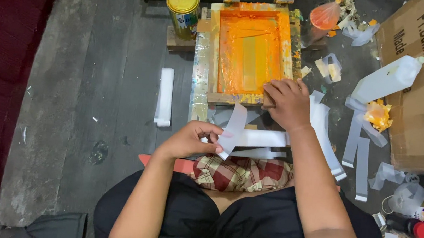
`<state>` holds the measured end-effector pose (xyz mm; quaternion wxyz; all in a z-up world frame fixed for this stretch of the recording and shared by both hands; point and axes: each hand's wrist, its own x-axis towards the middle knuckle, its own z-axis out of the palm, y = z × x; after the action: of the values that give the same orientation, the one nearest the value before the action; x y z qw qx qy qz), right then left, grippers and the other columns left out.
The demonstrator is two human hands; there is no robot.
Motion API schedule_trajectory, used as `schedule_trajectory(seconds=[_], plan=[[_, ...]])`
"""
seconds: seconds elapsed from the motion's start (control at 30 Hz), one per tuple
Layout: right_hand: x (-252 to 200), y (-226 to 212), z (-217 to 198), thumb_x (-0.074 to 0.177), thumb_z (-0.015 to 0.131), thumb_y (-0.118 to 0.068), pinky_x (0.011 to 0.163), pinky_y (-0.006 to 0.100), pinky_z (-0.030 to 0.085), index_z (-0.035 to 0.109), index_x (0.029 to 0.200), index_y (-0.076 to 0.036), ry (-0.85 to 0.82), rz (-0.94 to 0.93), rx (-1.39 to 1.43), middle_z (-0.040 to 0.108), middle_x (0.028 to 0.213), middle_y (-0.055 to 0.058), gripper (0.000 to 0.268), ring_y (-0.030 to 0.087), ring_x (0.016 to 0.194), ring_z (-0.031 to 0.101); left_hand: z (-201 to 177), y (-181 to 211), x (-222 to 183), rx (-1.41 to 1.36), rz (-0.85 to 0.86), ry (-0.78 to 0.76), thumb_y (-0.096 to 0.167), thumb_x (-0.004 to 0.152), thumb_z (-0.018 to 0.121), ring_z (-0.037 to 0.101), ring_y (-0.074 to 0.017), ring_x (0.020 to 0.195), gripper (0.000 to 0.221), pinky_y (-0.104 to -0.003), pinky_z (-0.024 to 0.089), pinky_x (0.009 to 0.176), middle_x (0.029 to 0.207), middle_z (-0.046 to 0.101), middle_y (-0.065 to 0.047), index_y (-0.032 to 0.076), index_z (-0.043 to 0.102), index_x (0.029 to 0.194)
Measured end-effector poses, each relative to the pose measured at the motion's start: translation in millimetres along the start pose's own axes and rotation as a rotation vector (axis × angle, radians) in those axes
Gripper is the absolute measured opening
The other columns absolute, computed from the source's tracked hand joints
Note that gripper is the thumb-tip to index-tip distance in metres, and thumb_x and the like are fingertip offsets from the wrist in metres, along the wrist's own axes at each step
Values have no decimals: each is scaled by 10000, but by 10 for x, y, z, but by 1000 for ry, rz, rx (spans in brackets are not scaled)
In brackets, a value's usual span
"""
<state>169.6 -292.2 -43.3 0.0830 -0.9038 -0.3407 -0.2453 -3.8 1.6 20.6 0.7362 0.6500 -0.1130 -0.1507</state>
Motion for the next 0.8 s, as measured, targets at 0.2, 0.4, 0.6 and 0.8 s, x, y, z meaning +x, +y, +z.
schedule_trajectory(seconds=[0.2, 0.4, 0.6, 0.8], plan=[[113, -16, -230, 780, 880, -385, 1084, 466, 440, 745, 1106, -246, 147, -74, 28, 676, 1154, -59, 380, 208, 1162, 626, -65, -43, -32, 13, -30, -52, 37, 758, 881, 629, -88, 701, 444, -242, 518, 664, 777, 718, -58, 18, 748, 1182], [348, -84, -642, 897, 819, -415, 1096, 500, 409, 744, 1223, -220, 232, -24, 50, 673, 1213, -42, 387, 234, 1224, 585, -5, -170, 52, -65, -73, 41, 4, 853, 794, 711, -166, 709, 459, -276, 572, 615, 826, 729, -113, -26, 679, 1296], [501, -273, -856, 914, 863, -284, 1128, 646, 285, 670, 1377, -117, 268, 111, 52, 593, 1408, 127, 528, 423, 1387, 433, 87, -433, 432, 82, -83, 364, -2, 832, 783, 761, -187, 728, 520, -279, 600, 717, 895, 745, -129, 55, 672, 1337], [615, -413, -956, 872, 913, -183, 1139, 698, 199, 636, 1404, -87, 290, 263, 115, 515, 1483, 187, 607, 476, 1439, 327, 182, -672, 929, 175, -158, 545, 97, 796, 804, 772, -137, 714, 513, -245, 592, 708, 866, 784, -37, 137, 706, 1298]])
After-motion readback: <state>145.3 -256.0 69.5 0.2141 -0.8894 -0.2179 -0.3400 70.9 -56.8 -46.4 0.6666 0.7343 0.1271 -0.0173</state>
